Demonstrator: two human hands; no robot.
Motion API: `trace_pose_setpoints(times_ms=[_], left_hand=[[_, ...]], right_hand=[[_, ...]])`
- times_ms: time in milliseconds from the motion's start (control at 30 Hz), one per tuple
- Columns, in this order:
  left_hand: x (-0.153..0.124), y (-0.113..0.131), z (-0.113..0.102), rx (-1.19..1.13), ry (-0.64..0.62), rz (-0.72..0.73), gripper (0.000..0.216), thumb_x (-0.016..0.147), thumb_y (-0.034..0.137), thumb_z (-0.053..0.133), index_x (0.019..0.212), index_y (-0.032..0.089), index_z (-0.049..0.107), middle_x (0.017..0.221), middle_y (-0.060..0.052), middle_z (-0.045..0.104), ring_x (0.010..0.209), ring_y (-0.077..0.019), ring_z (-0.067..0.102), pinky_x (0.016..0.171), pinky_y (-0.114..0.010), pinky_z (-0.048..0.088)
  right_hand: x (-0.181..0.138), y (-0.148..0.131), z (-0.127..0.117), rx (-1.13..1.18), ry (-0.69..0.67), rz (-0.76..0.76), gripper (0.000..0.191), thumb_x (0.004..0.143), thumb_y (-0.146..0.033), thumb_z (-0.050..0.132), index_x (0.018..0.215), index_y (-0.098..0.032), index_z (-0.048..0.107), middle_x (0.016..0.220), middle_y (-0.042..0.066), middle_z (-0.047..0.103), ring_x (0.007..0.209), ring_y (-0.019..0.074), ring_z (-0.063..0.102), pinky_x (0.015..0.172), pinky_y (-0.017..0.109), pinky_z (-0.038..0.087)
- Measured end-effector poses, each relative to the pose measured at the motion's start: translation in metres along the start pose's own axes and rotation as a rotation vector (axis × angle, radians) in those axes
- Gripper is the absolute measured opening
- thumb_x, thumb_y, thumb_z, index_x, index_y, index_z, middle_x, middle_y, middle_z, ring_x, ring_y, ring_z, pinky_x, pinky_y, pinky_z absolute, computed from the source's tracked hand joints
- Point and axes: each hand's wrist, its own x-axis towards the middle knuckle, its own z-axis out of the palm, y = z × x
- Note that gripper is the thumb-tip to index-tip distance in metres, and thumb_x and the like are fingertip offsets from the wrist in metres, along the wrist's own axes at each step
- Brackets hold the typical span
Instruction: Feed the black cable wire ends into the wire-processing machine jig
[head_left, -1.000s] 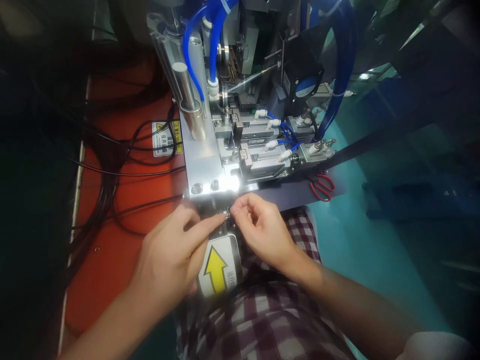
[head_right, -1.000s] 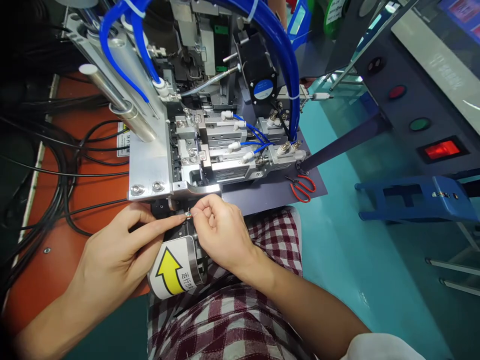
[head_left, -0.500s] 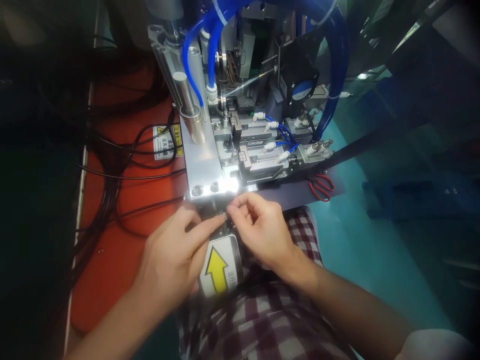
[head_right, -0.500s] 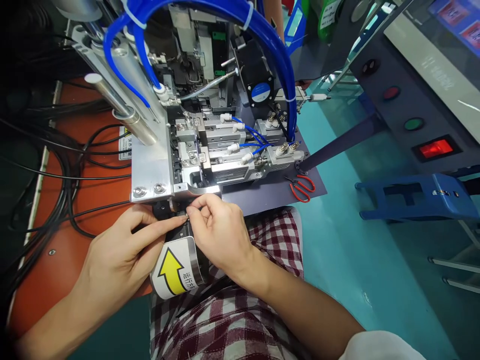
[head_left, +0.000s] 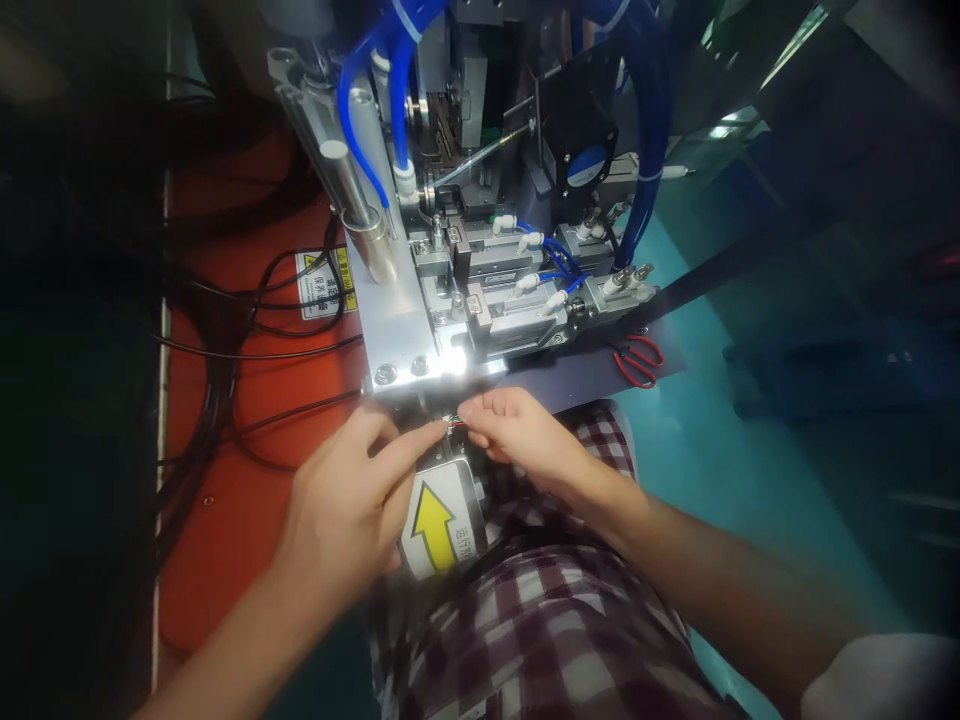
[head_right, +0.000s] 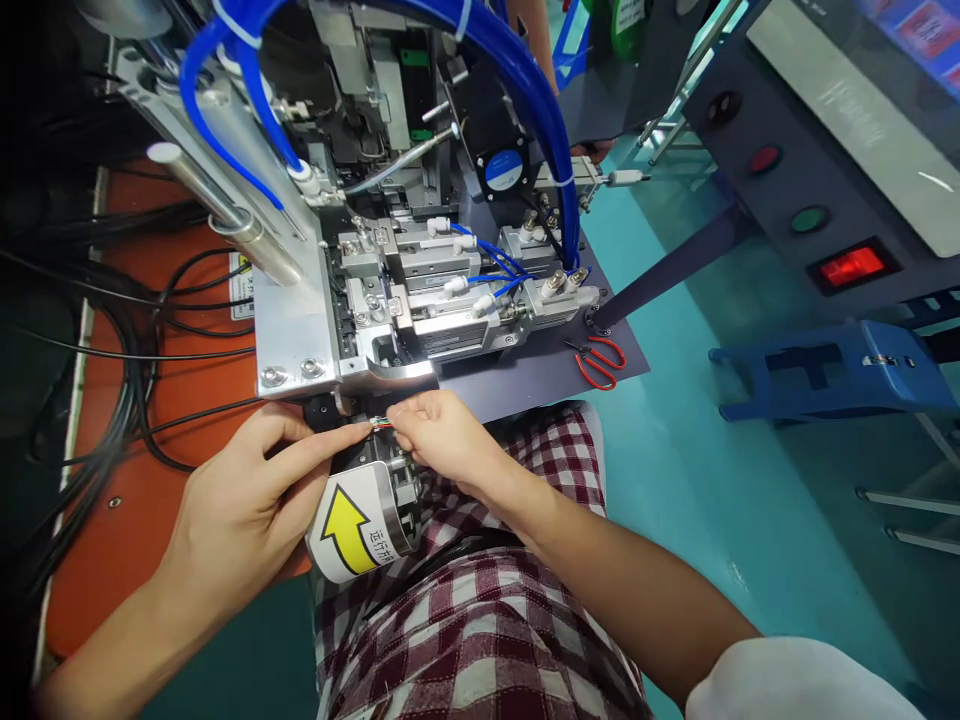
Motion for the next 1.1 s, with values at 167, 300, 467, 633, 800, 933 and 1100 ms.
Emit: trace_pose_setpoints(times_ms=[167, 300, 467, 633, 800, 933, 1100], left_hand=[[0.003, 0.002, 0.0, -0.068, 0.02, -0.021, 0.028, 0.093, 0.012, 0.049, 0.108, 0.016, 0.072, 0.077, 0.0, 0.05, 0.064, -0.0115, 0.055, 0.055, -0.022, 0.043], [0.004, 0.002, -0.003, -0.123, 0.026, -0.047, 0.025, 0.094, 0.01, 0.048, 0.105, 0.015, 0.07, 0.08, -0.001, 0.054, 0.071, -0.0118, 0.059, 0.06, -0.021, 0.047], [0.004, -0.004, -0.007, -0.051, -0.052, 0.052, 0.031, 0.094, 0.008, 0.043, 0.109, 0.015, 0.069, 0.091, -0.005, 0.059, 0.082, -0.0163, 0.061, 0.069, -0.026, 0.052], [0.005, -0.005, -0.007, -0.017, -0.051, 0.089, 0.032, 0.093, 0.007, 0.044, 0.111, 0.015, 0.069, 0.091, -0.006, 0.06, 0.084, -0.0185, 0.059, 0.07, -0.029, 0.051], [0.006, -0.001, -0.011, 0.147, -0.055, 0.103, 0.034, 0.091, 0.008, 0.045, 0.108, 0.017, 0.073, 0.088, -0.008, 0.062, 0.084, -0.0237, 0.056, 0.065, -0.033, 0.049], [0.007, -0.003, -0.012, 0.124, -0.074, 0.118, 0.034, 0.091, 0.008, 0.044, 0.107, 0.017, 0.073, 0.085, -0.007, 0.063, 0.082, -0.0217, 0.057, 0.069, -0.034, 0.051], [0.006, -0.006, -0.012, 0.094, -0.085, 0.084, 0.034, 0.093, 0.012, 0.044, 0.108, 0.02, 0.073, 0.083, -0.006, 0.061, 0.081, -0.0196, 0.057, 0.068, -0.032, 0.052]], right_hand=[[-0.001, 0.016, 0.001, -0.028, 0.115, -0.132, 0.039, 0.096, -0.049, 0.045, 0.071, -0.019, 0.049, 0.055, -0.006, 0.05, 0.043, 0.0076, 0.04, 0.047, 0.023, 0.032], [-0.001, 0.028, 0.013, -0.002, 0.109, -0.257, 0.033, 0.095, -0.046, 0.048, 0.073, -0.022, 0.044, 0.057, -0.008, 0.044, 0.047, 0.0087, 0.038, 0.047, 0.023, 0.031], [-0.001, 0.027, 0.016, -0.109, 0.205, -0.433, 0.024, 0.096, -0.035, 0.046, 0.077, -0.022, 0.043, 0.064, -0.005, 0.043, 0.057, 0.0114, 0.041, 0.057, 0.026, 0.034], [-0.003, 0.025, 0.015, -0.321, 0.291, -0.497, 0.02, 0.096, -0.03, 0.044, 0.077, -0.023, 0.044, 0.067, -0.004, 0.047, 0.061, 0.0128, 0.044, 0.062, 0.027, 0.035], [0.003, 0.032, 0.021, 0.075, 0.189, -0.38, 0.029, 0.092, -0.045, 0.05, 0.074, -0.023, 0.041, 0.06, -0.007, 0.041, 0.052, 0.01, 0.038, 0.052, 0.024, 0.032], [0.004, 0.031, 0.019, 0.191, 0.087, -0.269, 0.036, 0.089, -0.054, 0.05, 0.074, -0.022, 0.043, 0.056, -0.009, 0.04, 0.047, 0.0082, 0.033, 0.048, 0.023, 0.03], [0.003, 0.031, 0.016, 0.078, 0.132, -0.348, 0.034, 0.094, -0.048, 0.046, 0.072, -0.022, 0.042, 0.059, -0.007, 0.042, 0.052, 0.0099, 0.038, 0.053, 0.024, 0.033]])
